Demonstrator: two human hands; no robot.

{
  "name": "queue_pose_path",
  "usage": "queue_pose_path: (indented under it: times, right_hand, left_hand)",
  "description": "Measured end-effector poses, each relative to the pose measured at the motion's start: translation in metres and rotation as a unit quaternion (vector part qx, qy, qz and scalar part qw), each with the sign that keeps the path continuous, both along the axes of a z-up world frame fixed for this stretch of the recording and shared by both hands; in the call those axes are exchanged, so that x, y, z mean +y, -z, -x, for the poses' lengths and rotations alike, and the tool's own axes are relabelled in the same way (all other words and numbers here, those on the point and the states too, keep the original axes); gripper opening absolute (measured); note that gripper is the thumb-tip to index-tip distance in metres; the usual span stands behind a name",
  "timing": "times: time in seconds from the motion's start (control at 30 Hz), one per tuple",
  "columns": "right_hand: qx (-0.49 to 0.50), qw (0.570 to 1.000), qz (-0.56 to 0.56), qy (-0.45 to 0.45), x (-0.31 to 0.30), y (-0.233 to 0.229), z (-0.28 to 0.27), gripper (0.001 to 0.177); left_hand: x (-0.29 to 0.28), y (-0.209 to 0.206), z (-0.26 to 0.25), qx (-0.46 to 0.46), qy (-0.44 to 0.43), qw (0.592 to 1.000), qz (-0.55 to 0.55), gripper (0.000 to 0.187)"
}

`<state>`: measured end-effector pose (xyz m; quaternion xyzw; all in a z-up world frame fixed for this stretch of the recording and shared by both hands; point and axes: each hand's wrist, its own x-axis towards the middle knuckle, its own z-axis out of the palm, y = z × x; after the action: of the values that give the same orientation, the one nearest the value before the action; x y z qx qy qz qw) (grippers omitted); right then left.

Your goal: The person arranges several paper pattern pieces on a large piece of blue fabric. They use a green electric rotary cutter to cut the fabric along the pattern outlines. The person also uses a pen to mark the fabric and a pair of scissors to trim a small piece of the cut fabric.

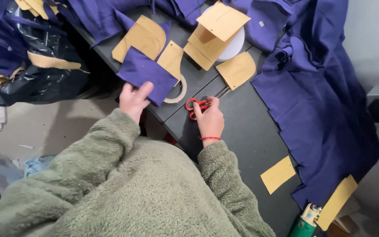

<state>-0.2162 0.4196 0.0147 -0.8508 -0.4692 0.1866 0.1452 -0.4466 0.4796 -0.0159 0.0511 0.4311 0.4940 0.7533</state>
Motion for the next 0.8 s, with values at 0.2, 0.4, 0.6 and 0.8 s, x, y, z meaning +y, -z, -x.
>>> queue_pose_path:
  times: [0.2,0.4,0.6,0.8]
  right_hand:
    - [0.043,0.998,0.045,-0.014,-0.025,0.007,-0.023,0.056]
    - [0.204,0.977,0.062,0.032,-0.051,-0.007,-0.046,0.056]
    - [0.624,0.775,0.018,0.097,-0.086,-0.068,-0.046,0.046]
    - [0.680,0.731,0.005,-0.045,-0.112,-0.100,-0.024,0.062]
  left_hand:
    - [-0.003,-0.007,-0.011,0.208,0.126,0.970,0.014,0.044]
    - [-0.002,-0.029,-0.021,-0.183,0.079,0.978,0.060,0.035]
    - [0.006,-0.081,-0.050,-0.249,0.073,0.966,-0.005,0.038]
    - [0.007,-0.089,-0.075,-0.252,0.066,0.964,-0.048,0.038]
